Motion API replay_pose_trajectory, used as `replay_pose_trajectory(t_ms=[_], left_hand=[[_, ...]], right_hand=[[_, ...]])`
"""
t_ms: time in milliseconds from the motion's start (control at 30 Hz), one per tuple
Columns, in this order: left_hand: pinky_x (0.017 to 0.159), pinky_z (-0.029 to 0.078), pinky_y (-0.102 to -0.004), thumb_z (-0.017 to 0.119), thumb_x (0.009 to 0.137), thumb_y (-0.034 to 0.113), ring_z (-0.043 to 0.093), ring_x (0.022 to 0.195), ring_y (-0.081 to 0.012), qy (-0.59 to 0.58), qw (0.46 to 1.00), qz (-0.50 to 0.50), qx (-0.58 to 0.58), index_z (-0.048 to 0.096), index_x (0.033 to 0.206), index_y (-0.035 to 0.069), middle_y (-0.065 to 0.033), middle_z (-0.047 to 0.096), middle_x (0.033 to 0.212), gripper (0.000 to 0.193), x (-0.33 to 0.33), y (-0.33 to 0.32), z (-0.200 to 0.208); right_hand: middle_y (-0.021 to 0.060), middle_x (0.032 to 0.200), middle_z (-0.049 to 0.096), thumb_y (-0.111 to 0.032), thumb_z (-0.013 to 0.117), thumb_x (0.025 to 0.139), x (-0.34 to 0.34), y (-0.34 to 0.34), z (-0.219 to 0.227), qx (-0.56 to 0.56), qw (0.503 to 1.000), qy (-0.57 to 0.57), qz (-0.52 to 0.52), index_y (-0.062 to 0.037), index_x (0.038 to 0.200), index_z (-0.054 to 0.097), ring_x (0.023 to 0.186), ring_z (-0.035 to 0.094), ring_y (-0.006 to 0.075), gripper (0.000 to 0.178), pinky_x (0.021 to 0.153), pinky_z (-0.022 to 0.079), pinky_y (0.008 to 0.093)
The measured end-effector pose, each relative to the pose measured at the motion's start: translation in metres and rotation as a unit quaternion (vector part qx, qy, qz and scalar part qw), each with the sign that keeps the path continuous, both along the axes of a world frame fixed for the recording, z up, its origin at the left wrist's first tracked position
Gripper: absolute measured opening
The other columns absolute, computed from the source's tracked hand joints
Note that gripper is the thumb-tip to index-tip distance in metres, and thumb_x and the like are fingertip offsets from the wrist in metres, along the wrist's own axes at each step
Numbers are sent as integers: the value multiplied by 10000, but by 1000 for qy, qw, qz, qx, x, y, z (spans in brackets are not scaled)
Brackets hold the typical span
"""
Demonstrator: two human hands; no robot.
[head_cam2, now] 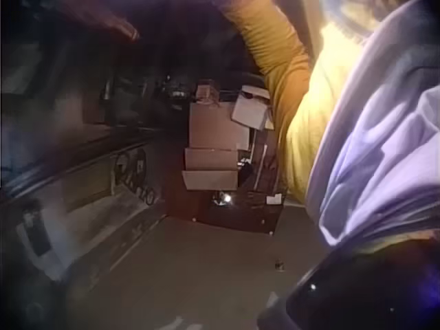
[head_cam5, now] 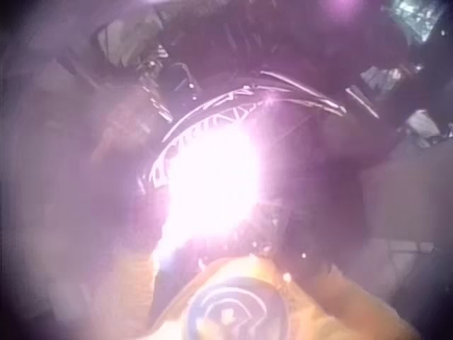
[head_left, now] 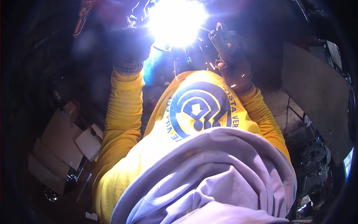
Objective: The person welds a curved metal grill onto a metal base using a welding tool, holding the grill in place with a gloved hand while applying the tool to various points.
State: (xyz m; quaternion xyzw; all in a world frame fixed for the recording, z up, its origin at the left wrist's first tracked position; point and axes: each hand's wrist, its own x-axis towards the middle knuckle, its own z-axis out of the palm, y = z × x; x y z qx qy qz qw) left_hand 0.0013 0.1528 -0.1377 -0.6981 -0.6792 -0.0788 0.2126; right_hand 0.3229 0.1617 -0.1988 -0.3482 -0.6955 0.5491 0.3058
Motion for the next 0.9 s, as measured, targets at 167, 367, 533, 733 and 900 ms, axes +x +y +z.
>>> replay_pose_trajectory(t_ms=[167,367,533,733,900], left_hand=[[1128,419,-399,609,983,324,467,1382,-308,-1,1000,-3,2,369,1519,13,-183,406,1554,665,1,1,0],[1130,419,-405,609,982,325,461,1387,-313,-9,1000,-4,4,360,1524,12,-187,397,1560,674,-1,-3,3],[1131,418,-410,609,980,327,457,1390,-317,8,1000,-2,1,352,1528,12,-189,388,1565,682,-4,-3,1],[1132,417,-416,609,979,328,451,1395,-322,13,1000,-5,-4,342,1532,11,-192,379,1571,691,-4,-1,2],[1133,416,-421,609,978,329,446,1399,-326,21,1000,-6,-10,335,1536,11,-195,371,1575,699,-4,0,2]], right_hand=[[76,1077,631,-157,670,983,-4,1,-9,130,991,2,-44,47,1330,555,919,636,125,418,782,533,269],[88,1160,659,-233,610,1016,2,-9,-19,57,997,-20,-48,27,1315,555,943,636,145,400,808,535,288],[207,1251,631,-307,651,973,-3,-5,-19,121,988,-27,-92,79,1406,483,1132,601,301,605,992,458,379],[203,1203,656,-329,659,973,7,-5,-20,118,989,-54,-74,98,1397,477,1055,639,276,629,939,478,356],[135,1052,703,-375,666,977,7,-10,-17,60,994,-63,-71,69,1318,521,884,697,215,578,810,545,328]])
